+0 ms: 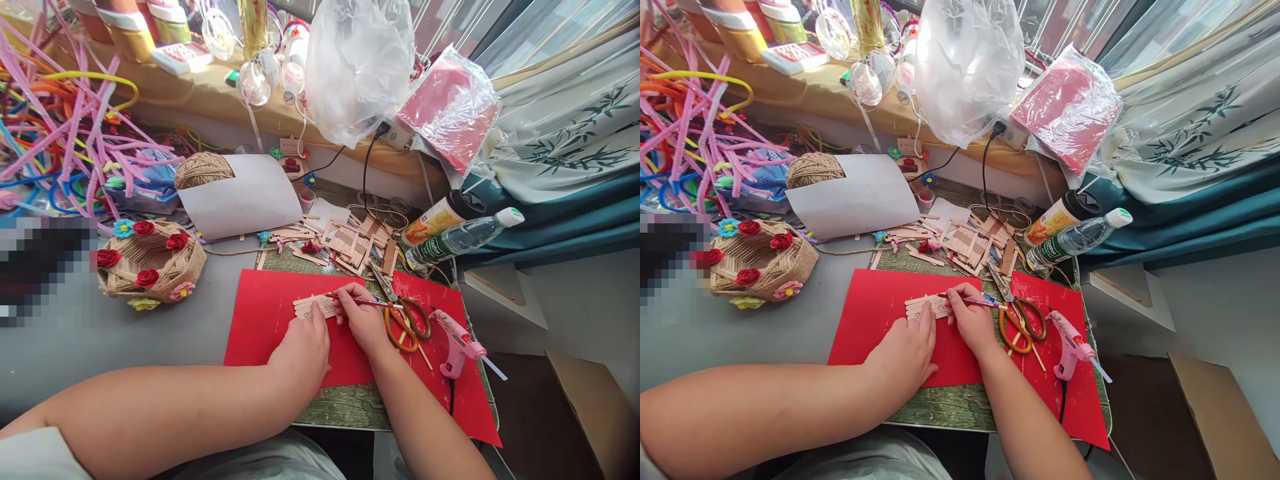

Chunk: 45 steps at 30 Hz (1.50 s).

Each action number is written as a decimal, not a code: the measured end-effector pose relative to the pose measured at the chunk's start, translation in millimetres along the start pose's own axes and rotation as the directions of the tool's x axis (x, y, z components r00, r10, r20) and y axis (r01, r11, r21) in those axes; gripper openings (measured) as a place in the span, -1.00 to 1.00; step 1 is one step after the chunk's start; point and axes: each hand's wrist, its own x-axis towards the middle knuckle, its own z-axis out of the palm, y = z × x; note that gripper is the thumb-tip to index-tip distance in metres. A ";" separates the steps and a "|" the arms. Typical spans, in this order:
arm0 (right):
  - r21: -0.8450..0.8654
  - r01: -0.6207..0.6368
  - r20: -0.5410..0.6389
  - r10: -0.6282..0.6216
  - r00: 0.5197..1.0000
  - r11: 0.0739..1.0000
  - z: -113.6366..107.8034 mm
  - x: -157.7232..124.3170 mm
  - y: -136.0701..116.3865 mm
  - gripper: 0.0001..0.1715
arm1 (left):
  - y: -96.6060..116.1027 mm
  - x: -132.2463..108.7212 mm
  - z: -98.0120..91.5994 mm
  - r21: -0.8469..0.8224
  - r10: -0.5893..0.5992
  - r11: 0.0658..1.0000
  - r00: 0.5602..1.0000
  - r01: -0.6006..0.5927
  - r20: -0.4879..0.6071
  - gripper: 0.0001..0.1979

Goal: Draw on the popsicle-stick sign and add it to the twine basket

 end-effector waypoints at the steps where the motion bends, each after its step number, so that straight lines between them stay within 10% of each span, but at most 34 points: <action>1: -0.006 0.005 -0.007 -0.005 1.000 1.000 0.8 0.8 3.8 -0.63 | -0.2 1.1 0.6 0.005 0.006 1.000 1.000 -0.006 0.001 -0.24; 31: 0.106 0.033 -0.057 -0.027 0.998 0.994 -6.0 -0.6 3.9 -0.64 | 22.3 -29.4 11.5 0.059 0.162 0.986 0.985 -0.158 -0.062 -0.40; 45: -0.100 -0.045 0.105 0.055 0.993 0.994 12.2 -59.8 0.6 -0.70 | 23.5 -18.6 7.5 -0.015 0.197 0.980 0.978 -0.196 0.073 -0.42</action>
